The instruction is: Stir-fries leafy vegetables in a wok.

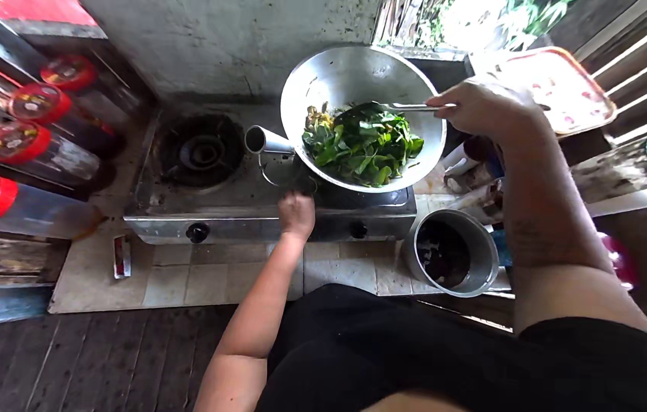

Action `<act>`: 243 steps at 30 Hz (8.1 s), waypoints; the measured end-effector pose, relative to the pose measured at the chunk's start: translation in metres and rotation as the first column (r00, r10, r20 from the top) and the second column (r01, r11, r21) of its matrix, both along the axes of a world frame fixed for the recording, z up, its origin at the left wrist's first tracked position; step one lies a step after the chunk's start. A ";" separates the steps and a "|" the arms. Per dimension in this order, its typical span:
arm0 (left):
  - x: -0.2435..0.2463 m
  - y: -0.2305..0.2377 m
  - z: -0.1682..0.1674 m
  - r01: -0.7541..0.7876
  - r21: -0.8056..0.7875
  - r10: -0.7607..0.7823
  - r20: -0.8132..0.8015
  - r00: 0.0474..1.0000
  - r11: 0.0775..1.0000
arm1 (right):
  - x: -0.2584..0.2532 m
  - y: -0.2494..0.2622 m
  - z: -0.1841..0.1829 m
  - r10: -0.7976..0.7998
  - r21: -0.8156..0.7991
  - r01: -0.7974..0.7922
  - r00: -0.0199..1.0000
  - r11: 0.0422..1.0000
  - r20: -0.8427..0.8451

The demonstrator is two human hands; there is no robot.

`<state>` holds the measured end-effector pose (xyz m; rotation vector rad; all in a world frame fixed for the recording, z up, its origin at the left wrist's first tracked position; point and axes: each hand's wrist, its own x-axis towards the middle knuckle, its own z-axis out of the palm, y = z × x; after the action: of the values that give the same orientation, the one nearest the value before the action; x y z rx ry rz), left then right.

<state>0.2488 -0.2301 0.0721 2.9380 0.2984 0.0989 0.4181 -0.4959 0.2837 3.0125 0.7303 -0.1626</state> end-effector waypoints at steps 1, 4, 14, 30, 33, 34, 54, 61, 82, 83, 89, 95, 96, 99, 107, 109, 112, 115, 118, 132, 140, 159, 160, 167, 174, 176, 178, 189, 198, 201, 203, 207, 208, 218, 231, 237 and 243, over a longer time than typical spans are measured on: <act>0.000 0.000 -0.001 0.010 0.001 -0.010 -0.001 1.000 1.000 | -0.025 -0.002 0.006 -0.050 -0.022 0.051 0.998 0.998 0.036; 0.000 0.005 -0.002 0.019 -0.018 -0.018 0.060 0.998 1.000 | -0.084 -0.014 0.010 -0.139 0.030 0.137 0.983 0.990 0.120; 0.008 0.002 0.021 -0.029 -0.040 0.022 -0.162 0.987 0.999 | -0.114 0.009 -0.003 -0.176 -0.025 0.179 0.981 0.984 0.087; 0.004 -0.001 0.037 -0.131 -0.058 0.114 -0.237 0.965 0.990 | 0.051 0.004 -0.017 -0.390 -0.101 0.377 0.892 0.921 -0.228; -0.002 0.008 0.036 -0.109 -0.105 0.084 -0.223 0.971 0.988 | 0.078 0.006 -0.056 -0.257 0.104 0.320 0.882 0.942 -0.395; -0.004 0.011 0.036 -0.093 -0.112 0.072 -0.175 0.982 0.989 | 0.080 0.010 -0.067 -0.228 0.157 0.322 0.872 0.934 -0.432; 0.099 -0.004 0.197 0.199 -0.114 -0.188 0.097 0.977 0.973 | -0.139 -0.023 -0.031 -0.009 0.015 0.005 0.961 1.000 0.277; 0.114 -0.006 0.183 0.206 -0.047 -0.211 -0.133 0.969 0.977 | -0.174 0.022 -0.026 -0.150 -0.032 0.154 0.983 0.987 0.110; -0.218 0.272 0.130 -0.164 -0.213 0.248 0.465 0.850 0.963 | -0.116 0.238 0.054 0.321 -0.409 -0.235 0.934 0.882 0.155; -0.225 0.272 0.123 -0.196 -0.231 0.284 0.453 0.845 0.953 | -0.108 0.261 0.039 0.356 -0.493 -0.249 0.925 0.834 0.135; -0.254 0.281 0.083 -0.333 -0.358 0.459 0.366 0.809 0.872 | -0.049 0.300 -0.021 0.372 -0.885 -0.080 0.922 0.459 0.110; -0.267 0.294 0.060 -0.444 -0.404 0.572 0.289 0.767 0.800 | -0.029 0.194 0.070 -0.249 -0.331 0.242 0.968 0.912 0.021; -0.265 0.297 0.058 -0.453 -0.396 0.575 0.284 0.767 0.799 | -0.035 0.172 0.080 -0.279 -0.319 0.265 0.960 0.910 0.001; -0.251 0.302 0.051 -0.450 -0.372 0.557 0.261 0.789 0.812 | -0.065 0.107 0.085 -0.203 -0.278 0.186 0.979 0.942 -0.033; -0.202 0.279 0.033 -0.253 -0.397 0.387 0.305 0.871 0.882 | -0.165 0.023 0.041 -0.497 0.133 0.497 0.867 0.857 -0.037; -0.195 0.271 0.032 -0.251 -0.386 0.378 0.301 0.875 0.888 | -0.170 0.021 0.025 -0.539 0.163 0.548 0.836 0.820 -0.102; -0.191 0.263 0.031 -0.260 -0.382 0.380 0.285 0.880 0.887 | -0.150 0.025 -0.003 -0.533 0.160 0.555 0.830 0.816 -0.165; -0.192 0.256 0.030 -0.281 -0.400 0.405 0.270 0.873 0.872 | -0.126 0.036 -0.021 -0.512 0.190 0.532 0.847 0.825 -0.146; -0.197 0.254 0.028 -0.301 -0.403 0.427 0.271 0.863 0.864 | -0.121 0.041 -0.026 -0.492 0.235 0.510 0.860 0.828 -0.132; -0.220 0.253 0.014 -0.408 -0.386 0.517 0.240 0.822 0.827 | -0.126 0.037 -0.006 -0.437 0.155 0.445 0.896 0.882 -0.080; -0.224 0.244 0.017 -0.430 -0.411 0.550 0.239 0.800 0.804 | -0.128 0.096 0.076 0.091 -0.119 -0.073 0.984 0.990 0.156; -0.247 0.242 0.005 -0.507 -0.412 0.605 0.150 0.782 0.757 | -0.096 0.110 0.033 -0.326 -0.081 0.331 0.943 0.940 0.067; -0.243 0.240 0.006 -0.491 -0.414 0.591 0.157 0.791 0.767 | -0.095 0.091 0.028 -0.351 -0.038 0.352 0.936 0.935 0.039; -0.217 0.236 0.010 -0.410 -0.399 0.512 0.192 0.838 0.820 | -0.118 -0.003 0.013 -0.460 0.163 0.471 0.882 0.867 -0.101; -0.208 0.221 0.015 -0.399 -0.409 0.498 0.169 0.851 0.821 | -0.119 -0.001 -0.019 -0.455 0.166 0.486 0.869 0.858 -0.195; -0.211 0.224 0.014 -0.403 -0.398 0.501 0.182 0.846 0.824 | -0.131 -0.009 0.004 -0.424 0.147 0.448 0.890 0.882 -0.168; -0.215 0.226 0.010 -0.422 -0.393 0.518 0.180 0.836 0.817 | -0.138 -0.008 0.019 -0.439 0.126 0.458 0.885 0.880 -0.154; -0.218 0.226 0.006 -0.453 -0.410 0.554 0.166 0.816 0.791 | -0.113 0.020 0.025 -0.275 0.231 0.301 0.952 0.925 -0.136; -0.202 0.216 0.004 -0.449 -0.420 0.545 0.138 0.827 0.788 | -0.103 0.080 -0.030 -0.397 -0.065 0.396 0.918 0.916 -0.002; -0.194 0.217 0.006 -0.459 -0.418 0.551 0.131 0.824 0.784 | -0.122 0.061 -0.001 -0.410 -0.085 0.413 0.911 0.907 0.045; -0.189 0.218 0.008 -0.455 -0.409 0.545 0.136 0.827 0.791 | -0.117 0.055 0.025 -0.488 -0.146 0.496 0.868 0.856 0.090; -0.183 0.215 0.016 -0.448 -0.403 0.543 0.156 0.825 0.798 | -0.066 0.061 0.035 -0.599 -0.199 0.615 0.789 0.763 0.139; -0.184 0.214 0.015 -0.451 -0.400 0.545 0.158 0.823 0.797 | -0.049 0.062 0.032 -0.621 -0.199 0.633 0.774 0.748 0.126; -0.218 0.200 0.004 -0.599 -0.380 0.664 0.056 0.746 0.705 | 0.094 0.023 -0.073 -0.278 0.117 0.323 0.915 0.939 -0.294; -0.207 0.191 0.014 -0.559 -0.392 0.628 0.067 0.775 0.731 | -0.106 0.014 -0.039 -0.068 -0.006 0.072 0.961 0.997 0.269; -0.208 0.197 0.017 -0.535 -0.396 0.609 0.078 0.790 0.746 | -0.173 0.011 -0.026 -0.252 -0.072 0.273 0.942 0.959 0.220; -0.206 0.198 0.011 -0.481 -0.400 0.554 0.085 0.828 0.780 | -0.142 0.032 -0.050 -0.282 -0.078 0.296 0.947 0.952 0.151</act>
<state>0.0424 -0.0319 0.0834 2.3726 0.9815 0.3691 0.2760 -0.4640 0.2333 2.9794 0.2564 0.0027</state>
